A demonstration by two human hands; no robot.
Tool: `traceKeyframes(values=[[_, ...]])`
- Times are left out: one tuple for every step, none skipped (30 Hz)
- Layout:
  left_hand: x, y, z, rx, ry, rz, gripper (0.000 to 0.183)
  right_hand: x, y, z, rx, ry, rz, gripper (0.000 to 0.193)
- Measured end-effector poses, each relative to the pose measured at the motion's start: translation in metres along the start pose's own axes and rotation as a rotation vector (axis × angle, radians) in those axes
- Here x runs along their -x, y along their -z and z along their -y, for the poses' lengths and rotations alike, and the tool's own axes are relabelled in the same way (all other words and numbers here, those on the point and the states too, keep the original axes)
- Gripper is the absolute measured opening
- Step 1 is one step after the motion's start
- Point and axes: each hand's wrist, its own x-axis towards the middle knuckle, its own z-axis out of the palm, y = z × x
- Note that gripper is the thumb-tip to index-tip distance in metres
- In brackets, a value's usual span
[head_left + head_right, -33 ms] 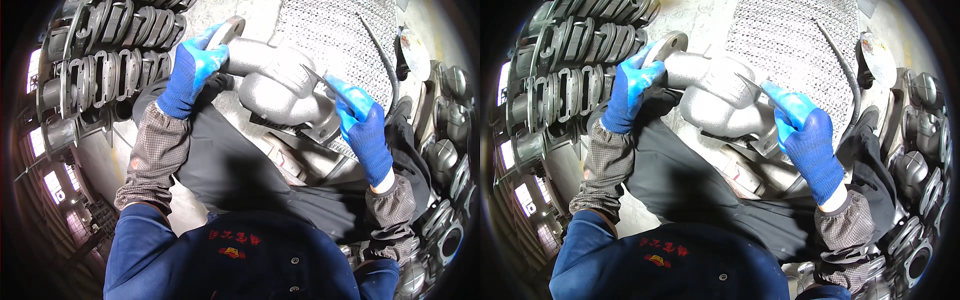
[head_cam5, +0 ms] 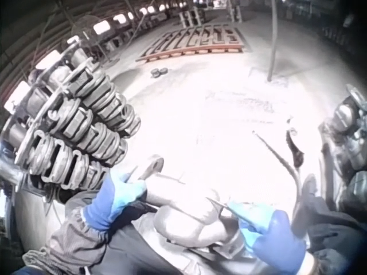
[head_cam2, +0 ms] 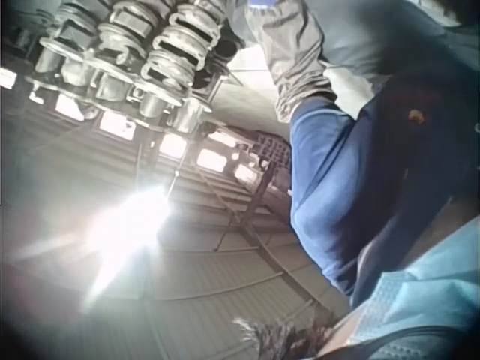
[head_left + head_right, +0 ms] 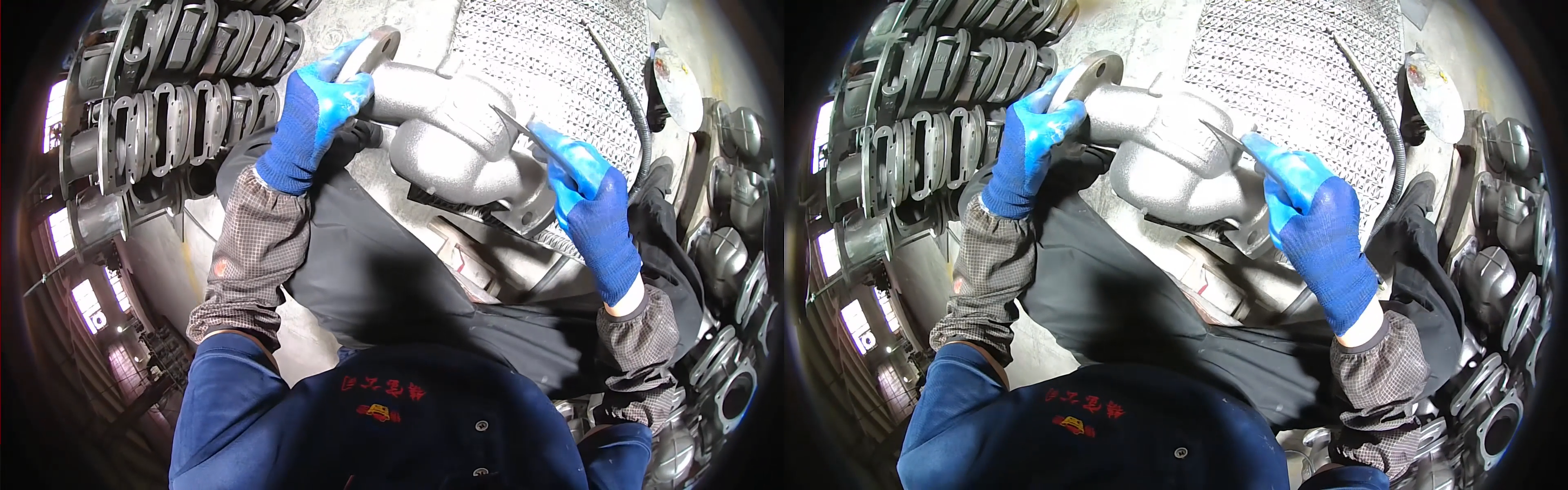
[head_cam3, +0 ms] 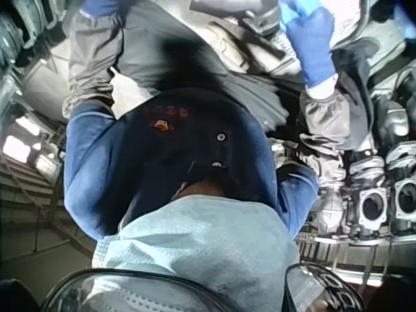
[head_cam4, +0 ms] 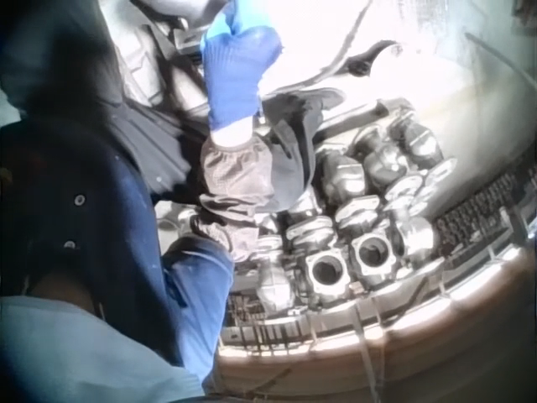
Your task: The person scrapes the interior and exterior surfaces of a metal valve body with a tool, rotates the valve several times, and kemudian wipes the exterior with a piece of material.
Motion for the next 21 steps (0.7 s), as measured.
traceKeyframes(values=[[0.000, 0.000, -0.002, -0.002, 0.002, 0.000, 0.050, -0.001, 0.002, 0.002, -0.002, 0.001, 0.001, 0.042], [0.000, 0.000, -0.002, -0.003, 0.003, 0.000, 0.050, -0.001, 0.003, 0.004, 0.058, 0.036, 0.010, 0.043], [0.000, 0.001, -0.002, -0.004, 0.005, -0.001, 0.050, -0.001, 0.004, 0.005, 0.117, 0.071, 0.019, 0.044], [-0.001, 0.001, -0.001, -0.005, 0.012, 0.001, 0.049, -0.001, 0.002, 0.005, 0.116, 0.070, 0.018, 0.044], [-0.001, 0.001, 0.000, -0.007, 0.019, 0.003, 0.048, 0.000, 0.000, 0.005, 0.235, 0.164, -0.050, 0.046], [-0.002, 0.001, 0.005, -0.008, 0.019, 0.004, 0.048, 0.001, -0.002, 0.006, 0.354, 0.258, -0.118, 0.047], [-0.004, 0.001, 0.010, -0.026, -0.036, -0.032, 0.046, 0.001, -0.004, 0.008, 0.469, 0.247, -0.125, 0.052], [-0.003, 0.001, 0.013, -0.035, -0.062, -0.051, 0.045, 0.000, -0.006, 0.011, 0.468, 0.247, -0.124, 0.052], [-0.003, 0.001, 0.015, -0.045, -0.088, -0.069, 0.044, -0.003, -0.006, 0.016, 0.563, 0.172, -0.041, 0.054], [-0.003, 0.000, 0.011, -0.014, -0.058, -0.063, 0.044, -0.004, -0.006, 0.019, 0.661, 0.094, 0.040, 0.056], [-0.003, -0.001, 0.010, 0.002, -0.043, -0.060, 0.044, 0.000, -0.006, 0.017, 0.716, 0.156, 0.000, 0.059], [-0.004, -0.001, 0.008, 0.019, -0.029, -0.057, 0.044, 0.001, -0.007, 0.016, 0.718, 0.155, 0.000, 0.059], [-0.003, -0.001, 0.007, 0.013, -0.021, -0.053, 0.044, 0.000, -0.008, 0.014, 0.734, 0.158, -0.003, 0.058], [-0.003, -0.001, 0.005, 0.010, -0.017, -0.052, 0.044, 0.000, -0.009, 0.014, 0.750, 0.161, -0.005, 0.057], [-0.002, 0.000, 0.004, 0.007, -0.013, -0.050, 0.044, 0.000, -0.009, 0.013, 0.751, 0.161, -0.006, 0.057], [-0.001, 0.000, 0.001, 0.009, 0.027, -0.022, 0.046, 0.000, -0.009, 0.013, 0.755, 0.149, 0.020, 0.056], [-0.001, 0.001, -0.001, 0.009, 0.048, -0.008, 0.047, 0.000, -0.008, 0.013, 0.758, 0.136, 0.045, 0.055], [-0.001, 0.001, -0.003, 0.009, 0.067, 0.006, 0.048, 0.001, -0.007, 0.012, 0.759, 0.136, 0.044, 0.055], [-0.001, 0.001, -0.004, -0.012, 0.089, 0.004, 0.048, 0.002, -0.006, 0.011, 0.720, 0.168, 0.021, 0.055], [-0.001, 0.000, -0.005, -0.034, 0.111, 0.001, 0.049, 0.003, -0.005, 0.011, 0.682, 0.199, -0.002, 0.056], [-0.001, 0.001, -0.006, -0.034, 0.110, 0.000, 0.049, 0.002, -0.004, 0.012, 0.682, 0.200, -0.003, 0.056]])
